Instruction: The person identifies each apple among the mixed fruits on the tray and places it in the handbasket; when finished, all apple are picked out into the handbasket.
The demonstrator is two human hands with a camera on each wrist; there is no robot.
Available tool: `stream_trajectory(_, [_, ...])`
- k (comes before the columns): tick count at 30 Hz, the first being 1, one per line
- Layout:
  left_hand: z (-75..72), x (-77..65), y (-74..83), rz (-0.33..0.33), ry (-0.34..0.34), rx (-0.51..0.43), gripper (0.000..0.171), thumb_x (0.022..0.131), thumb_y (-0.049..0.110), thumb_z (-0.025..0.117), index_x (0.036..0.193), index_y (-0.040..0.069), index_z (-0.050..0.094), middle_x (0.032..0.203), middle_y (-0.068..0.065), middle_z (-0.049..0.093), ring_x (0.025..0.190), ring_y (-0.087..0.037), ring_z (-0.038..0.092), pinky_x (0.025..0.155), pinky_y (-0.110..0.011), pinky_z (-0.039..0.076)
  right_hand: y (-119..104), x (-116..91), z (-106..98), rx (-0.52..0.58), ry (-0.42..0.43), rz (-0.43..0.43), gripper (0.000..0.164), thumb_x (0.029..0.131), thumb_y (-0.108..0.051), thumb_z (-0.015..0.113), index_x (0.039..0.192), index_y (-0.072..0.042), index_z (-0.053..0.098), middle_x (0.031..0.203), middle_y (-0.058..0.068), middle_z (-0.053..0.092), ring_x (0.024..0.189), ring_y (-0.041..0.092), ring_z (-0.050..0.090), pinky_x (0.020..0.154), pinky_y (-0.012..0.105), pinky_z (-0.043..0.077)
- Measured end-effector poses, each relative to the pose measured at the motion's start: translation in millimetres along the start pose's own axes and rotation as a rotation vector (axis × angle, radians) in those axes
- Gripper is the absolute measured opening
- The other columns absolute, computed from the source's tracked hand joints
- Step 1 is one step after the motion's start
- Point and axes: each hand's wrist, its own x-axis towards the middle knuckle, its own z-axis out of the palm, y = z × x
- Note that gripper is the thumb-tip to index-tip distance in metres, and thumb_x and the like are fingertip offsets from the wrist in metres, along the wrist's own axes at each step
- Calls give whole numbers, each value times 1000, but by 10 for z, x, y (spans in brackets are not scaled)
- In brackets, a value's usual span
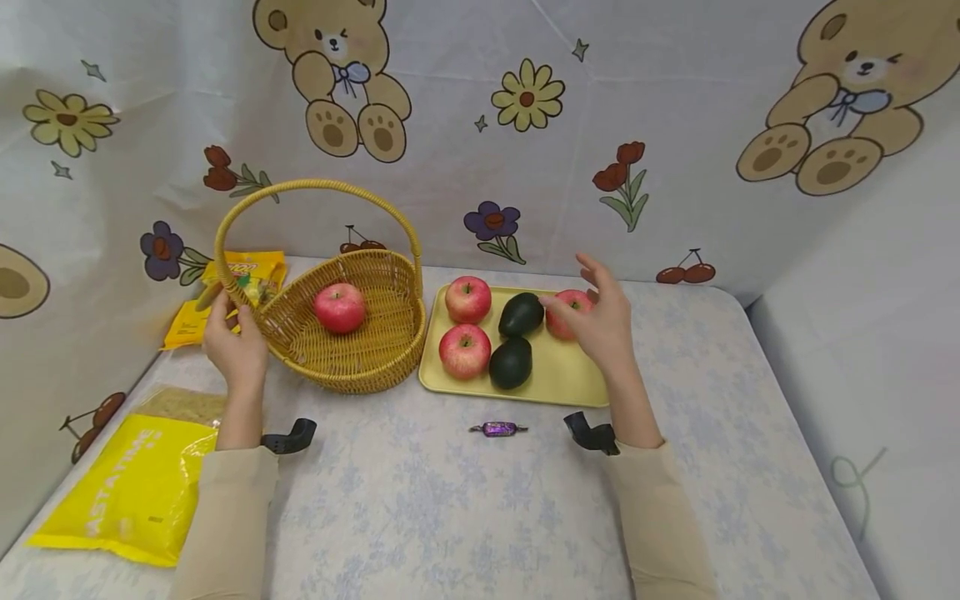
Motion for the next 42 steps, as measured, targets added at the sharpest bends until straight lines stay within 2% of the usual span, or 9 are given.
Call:
stream_trajectory(7, [-12,0,-10,28,11,-8,31,100,8,51,128,5,63,123,-20,64,103,-38,63,95,-48,48,181,80,-23,-16,2,83,80,85,-30,76,151,-11,36,154,13,38,140,35,38,113,55,34])
stream_trajectory(15, [-6,2,13,25,10,-7,32,99,4,50,129,3,62,124,-20,64,107,-38,61,97,-47,47,360,118,-8,-33,-34,154,87,85,-32,75,155,-12,27,159,12,29,142,38,33,114,57,31])
stream_trajectory(31, [0,-4,24,15,10,-22,33,99,3,50,129,4,62,124,-20,64,105,-37,61,93,-47,49,634,161,25,43,-138,288,97,86,-23,75,158,-13,11,162,20,16,144,45,25,114,58,30])
stream_trajectory(42, [-5,12,22,20,14,-18,33,98,2,49,129,2,62,123,-21,64,107,-38,61,96,-48,49,802,206,91,19,-143,339,95,86,-18,74,158,-10,13,162,21,16,143,46,27,115,55,31])
